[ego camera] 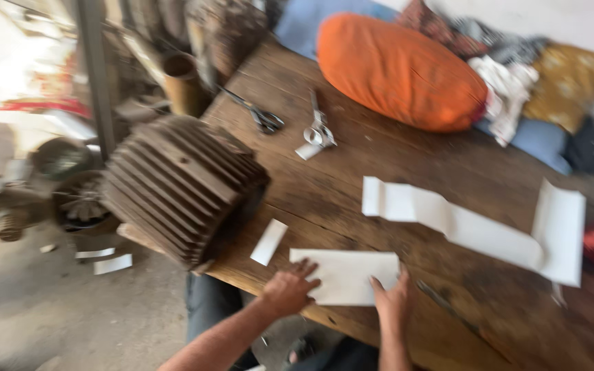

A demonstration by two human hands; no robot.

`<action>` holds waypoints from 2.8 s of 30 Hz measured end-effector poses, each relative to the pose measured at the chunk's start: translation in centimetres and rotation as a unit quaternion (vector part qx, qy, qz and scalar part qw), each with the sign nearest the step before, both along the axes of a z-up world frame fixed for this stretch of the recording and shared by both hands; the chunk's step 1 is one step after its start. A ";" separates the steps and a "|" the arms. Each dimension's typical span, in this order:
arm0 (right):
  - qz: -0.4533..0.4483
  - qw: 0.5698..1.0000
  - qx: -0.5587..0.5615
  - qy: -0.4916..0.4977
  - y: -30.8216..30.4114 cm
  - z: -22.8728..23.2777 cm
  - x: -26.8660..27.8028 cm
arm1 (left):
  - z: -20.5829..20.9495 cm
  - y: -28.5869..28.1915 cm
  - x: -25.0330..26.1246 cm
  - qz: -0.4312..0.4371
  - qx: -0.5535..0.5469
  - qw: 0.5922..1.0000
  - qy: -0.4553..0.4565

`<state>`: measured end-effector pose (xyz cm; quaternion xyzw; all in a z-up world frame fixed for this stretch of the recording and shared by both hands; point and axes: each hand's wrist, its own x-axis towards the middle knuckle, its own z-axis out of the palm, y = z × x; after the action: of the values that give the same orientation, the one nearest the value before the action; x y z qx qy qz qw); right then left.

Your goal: The person folds a long strip of white paper on a wooden table and uses a knife to cut it into smaller rectangular pieces. The person repeatedly folds and cuts the paper, stacking the cut pieces on the table.

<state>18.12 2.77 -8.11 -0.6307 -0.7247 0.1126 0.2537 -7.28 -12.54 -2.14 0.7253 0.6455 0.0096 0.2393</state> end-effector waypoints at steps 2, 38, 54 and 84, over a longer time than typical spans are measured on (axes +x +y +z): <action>0.001 0.997 0.070 0.020 1.0 -0.5 0.2 | -1.2 0.5 0.0 0.020 -0.002 1.000 0.004; 0.153 0.983 0.104 -0.008 -2.5 0.2 -6.1 | -5.8 0.1 1.4 0.186 0.275 0.927 -0.172; 0.161 0.983 0.083 -0.032 -2.7 0.1 -5.5 | -0.6 3.8 -2.1 0.020 -0.008 0.998 0.054; 0.162 0.982 0.074 -0.062 -2.3 -0.1 -5.2 | -0.3 4.7 -2.8 0.035 -0.017 0.998 0.045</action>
<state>12.89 0.42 -8.22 -0.4903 -0.8379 0.0586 0.2324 -10.05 -7.79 -2.44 0.6976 0.6808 -0.0259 0.2219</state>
